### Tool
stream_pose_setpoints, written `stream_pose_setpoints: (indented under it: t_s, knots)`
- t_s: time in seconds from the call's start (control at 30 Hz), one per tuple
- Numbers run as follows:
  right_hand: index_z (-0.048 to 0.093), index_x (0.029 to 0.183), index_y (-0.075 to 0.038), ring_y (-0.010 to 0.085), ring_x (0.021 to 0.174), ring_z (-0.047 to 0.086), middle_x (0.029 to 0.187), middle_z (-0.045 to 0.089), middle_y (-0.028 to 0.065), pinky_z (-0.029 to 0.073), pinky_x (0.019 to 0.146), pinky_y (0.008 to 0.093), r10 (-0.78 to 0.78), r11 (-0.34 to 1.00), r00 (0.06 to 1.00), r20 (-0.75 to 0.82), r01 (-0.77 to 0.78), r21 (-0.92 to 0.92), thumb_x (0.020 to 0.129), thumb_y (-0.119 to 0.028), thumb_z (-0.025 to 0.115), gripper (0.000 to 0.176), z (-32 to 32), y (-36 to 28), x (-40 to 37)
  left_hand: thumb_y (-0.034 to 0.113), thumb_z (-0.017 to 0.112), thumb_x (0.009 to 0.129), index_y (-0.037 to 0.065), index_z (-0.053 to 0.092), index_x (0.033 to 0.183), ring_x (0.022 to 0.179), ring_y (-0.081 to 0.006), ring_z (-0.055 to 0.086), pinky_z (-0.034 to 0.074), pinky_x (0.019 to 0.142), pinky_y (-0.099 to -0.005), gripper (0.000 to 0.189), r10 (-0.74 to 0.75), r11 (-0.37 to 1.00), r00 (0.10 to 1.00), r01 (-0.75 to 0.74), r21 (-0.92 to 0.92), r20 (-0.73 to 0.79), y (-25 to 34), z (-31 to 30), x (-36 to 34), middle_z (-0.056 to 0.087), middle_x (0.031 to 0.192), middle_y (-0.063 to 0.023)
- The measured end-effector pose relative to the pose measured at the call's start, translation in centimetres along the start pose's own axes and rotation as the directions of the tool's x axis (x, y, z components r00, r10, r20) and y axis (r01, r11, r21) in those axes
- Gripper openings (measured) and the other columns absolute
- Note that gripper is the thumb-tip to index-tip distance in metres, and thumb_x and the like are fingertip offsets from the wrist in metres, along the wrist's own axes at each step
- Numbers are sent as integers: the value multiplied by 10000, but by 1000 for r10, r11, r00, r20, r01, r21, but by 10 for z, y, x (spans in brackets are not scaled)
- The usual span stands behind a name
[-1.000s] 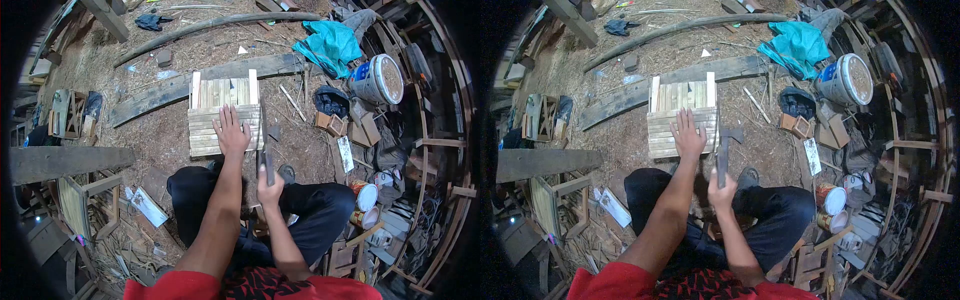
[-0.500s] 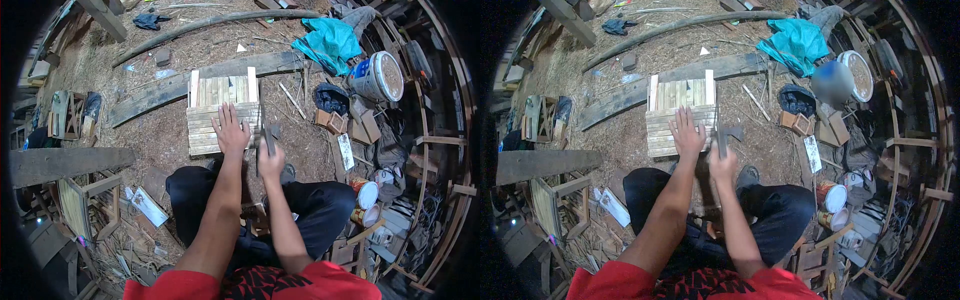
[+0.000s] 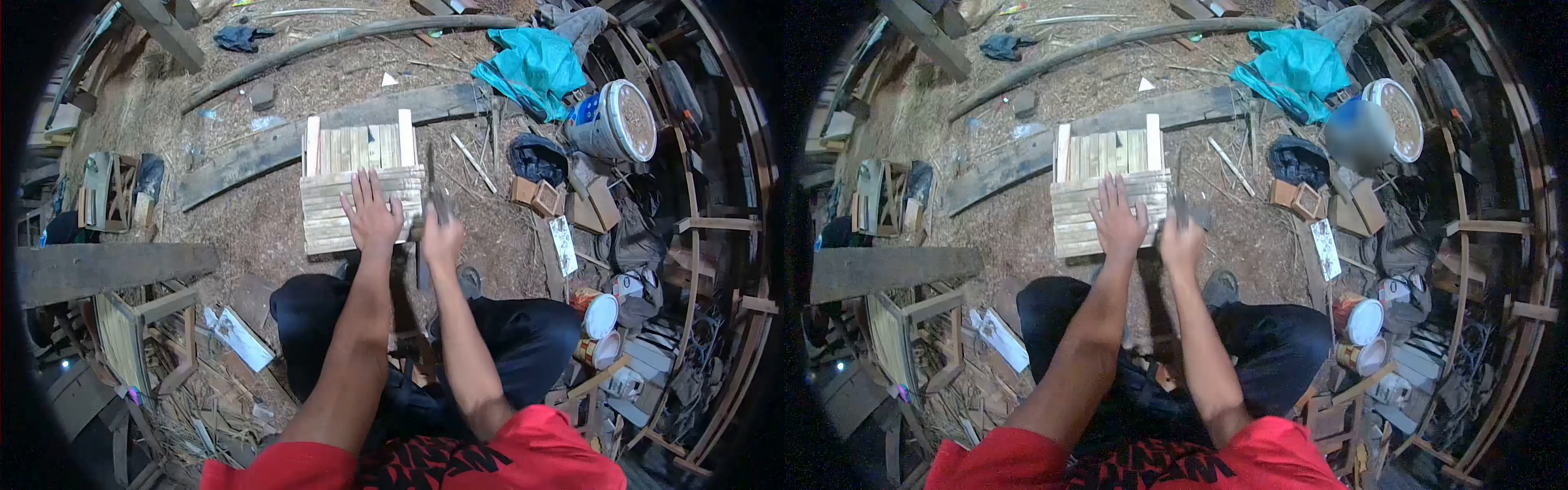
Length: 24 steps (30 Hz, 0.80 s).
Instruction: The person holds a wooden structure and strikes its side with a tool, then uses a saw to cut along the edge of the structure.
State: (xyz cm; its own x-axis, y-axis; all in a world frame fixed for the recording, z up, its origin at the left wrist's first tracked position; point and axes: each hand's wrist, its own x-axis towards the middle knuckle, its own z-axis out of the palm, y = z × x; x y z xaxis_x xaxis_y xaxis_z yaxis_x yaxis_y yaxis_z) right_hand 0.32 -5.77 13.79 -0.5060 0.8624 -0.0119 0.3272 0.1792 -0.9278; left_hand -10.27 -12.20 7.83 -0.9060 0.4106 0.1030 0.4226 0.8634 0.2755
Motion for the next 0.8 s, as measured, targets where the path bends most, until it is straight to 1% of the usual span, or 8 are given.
stream_pose_setpoints:
  t_s: [0.17, 0.27, 0.37, 0.4, 0.5, 0.53, 0.77, 0.8]
  knots:
    - [611, 748, 24, 132, 542, 505, 558, 535, 77, 423, 531, 370, 94, 996, 996, 1, -94, 6, 960, -247, 624, 344, -39, -14, -75, 378, 491, 931, 53, 304, 1541, 1511, -282, 204, 90, 1214, -553, 716, 13, 999, 1000, -14, -35, -25, 0, 0, -5, 257, 1622, -136]
    - [606, 744, 14, 117, 535, 479, 547, 504, 75, 410, 520, 363, 41, 999, 997, 63, -43, 28, 954, -250, 634, 339, -32, -20, -57, 378, 490, 931, 59, 301, 1544, 1512, -280, 200, 90, 1214, -549, 716, 8, 999, 1000, -10, -51, -30, 1, 2, -4, 253, 1625, -133]
    - [600, 738, 11, 105, 542, 472, 551, 487, 86, 399, 515, 350, 114, 993, 985, 128, -116, 10, 947, -249, 645, 336, -19, -12, -48, 377, 489, 929, 67, 286, 1552, 1515, -276, 191, 88, 1215, -546, 725, 2, 998, 1000, -1, -57, 21, 1, -4, -4, 243, 1628, -130]
    - [584, 717, 4, 99, 541, 454, 549, 479, 60, 387, 508, 344, 108, 994, 987, 121, -105, -31, 939, -247, 655, 343, -19, -25, -50, 378, 488, 928, 69, 282, 1553, 1515, -276, 190, 88, 1215, -546, 727, 2, 998, 1000, 0, -56, 23, 1, -3, -4, 241, 1630, -129]
    - [580, 705, -6, 91, 533, 443, 541, 478, 20, 381, 503, 336, 118, 991, 983, 140, -124, 38, 940, -255, 661, 351, -22, -19, -56, 388, 488, 923, 76, 271, 1558, 1520, -261, 173, 75, 1221, -537, 740, -13, 999, 999, 14, -37, 36, 0, -3, -4, 225, 1636, -116]
    - [583, 693, -16, 83, 528, 443, 547, 483, -13, 377, 500, 325, 186, 974, 971, 152, -203, 104, 943, -255, 661, 354, -22, -16, -54, 397, 490, 920, 79, 268, 1559, 1524, -248, 159, 60, 1227, -528, 748, -18, 1000, 999, 19, -20, 45, 1, -3, -3, 215, 1639, -107]
    - [637, 703, -9, 87, 518, 464, 527, 498, 7, 379, 489, 343, 60, 998, 996, 61, -60, 1, 935, -241, 651, 328, -3, -19, -21, 409, 485, 916, 75, 267, 1559, 1525, -234, 161, 51, 1231, -522, 757, -15, 1000, 999, 15, -7, 42, 1, -2, -4, 219, 1640, -103]
    - [648, 723, 1, 96, 533, 499, 542, 528, 43, 397, 506, 354, 60, 997, 995, 78, -56, -48, 920, -220, 657, 296, -9, -9, -30, 407, 480, 921, 77, 261, 1561, 1523, -245, 167, 56, 1228, -529, 753, -15, 1000, 998, 16, -10, 56, 2, -3, -7, 214, 1641, -107]
